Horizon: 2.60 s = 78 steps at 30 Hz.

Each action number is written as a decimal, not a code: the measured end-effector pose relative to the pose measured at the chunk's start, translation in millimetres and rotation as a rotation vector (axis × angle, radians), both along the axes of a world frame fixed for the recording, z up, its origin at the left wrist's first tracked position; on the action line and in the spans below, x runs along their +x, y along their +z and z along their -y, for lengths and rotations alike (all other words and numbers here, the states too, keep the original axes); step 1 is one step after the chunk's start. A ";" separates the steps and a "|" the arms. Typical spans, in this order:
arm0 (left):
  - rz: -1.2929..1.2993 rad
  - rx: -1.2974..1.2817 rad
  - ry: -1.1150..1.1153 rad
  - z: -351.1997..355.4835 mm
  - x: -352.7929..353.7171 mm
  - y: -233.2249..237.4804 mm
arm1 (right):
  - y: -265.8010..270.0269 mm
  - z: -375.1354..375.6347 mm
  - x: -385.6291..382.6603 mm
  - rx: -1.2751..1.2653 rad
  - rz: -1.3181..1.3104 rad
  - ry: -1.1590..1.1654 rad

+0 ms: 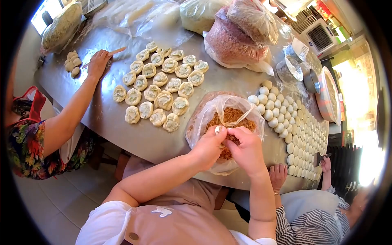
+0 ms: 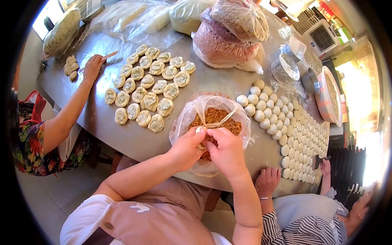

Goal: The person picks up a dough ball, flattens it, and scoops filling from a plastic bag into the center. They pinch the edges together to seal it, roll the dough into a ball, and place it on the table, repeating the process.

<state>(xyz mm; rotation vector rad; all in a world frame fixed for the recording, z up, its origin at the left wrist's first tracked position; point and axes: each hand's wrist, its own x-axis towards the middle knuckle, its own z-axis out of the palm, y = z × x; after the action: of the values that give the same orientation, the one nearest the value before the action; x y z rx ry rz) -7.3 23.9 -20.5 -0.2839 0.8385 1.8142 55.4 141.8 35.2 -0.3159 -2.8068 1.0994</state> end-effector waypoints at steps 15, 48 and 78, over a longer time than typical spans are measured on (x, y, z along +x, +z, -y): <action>-0.010 0.029 0.010 5.5 -3.0 5.8 | -5.4 6.3 8.1 -0.371 0.041 -0.322; 0.081 0.404 -0.162 13.5 7.2 22.7 | -39.2 34.5 8.6 -0.210 -0.511 -0.286; -0.041 0.386 -0.015 12.2 7.7 20.2 | -28.2 40.5 2.3 -0.241 -0.550 -0.279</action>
<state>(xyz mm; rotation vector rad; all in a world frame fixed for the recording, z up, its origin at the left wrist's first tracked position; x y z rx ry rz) 0.4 11.8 -0.3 0.0085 0.5002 1.9281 57.7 101.3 7.0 -0.3490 -2.0896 1.2299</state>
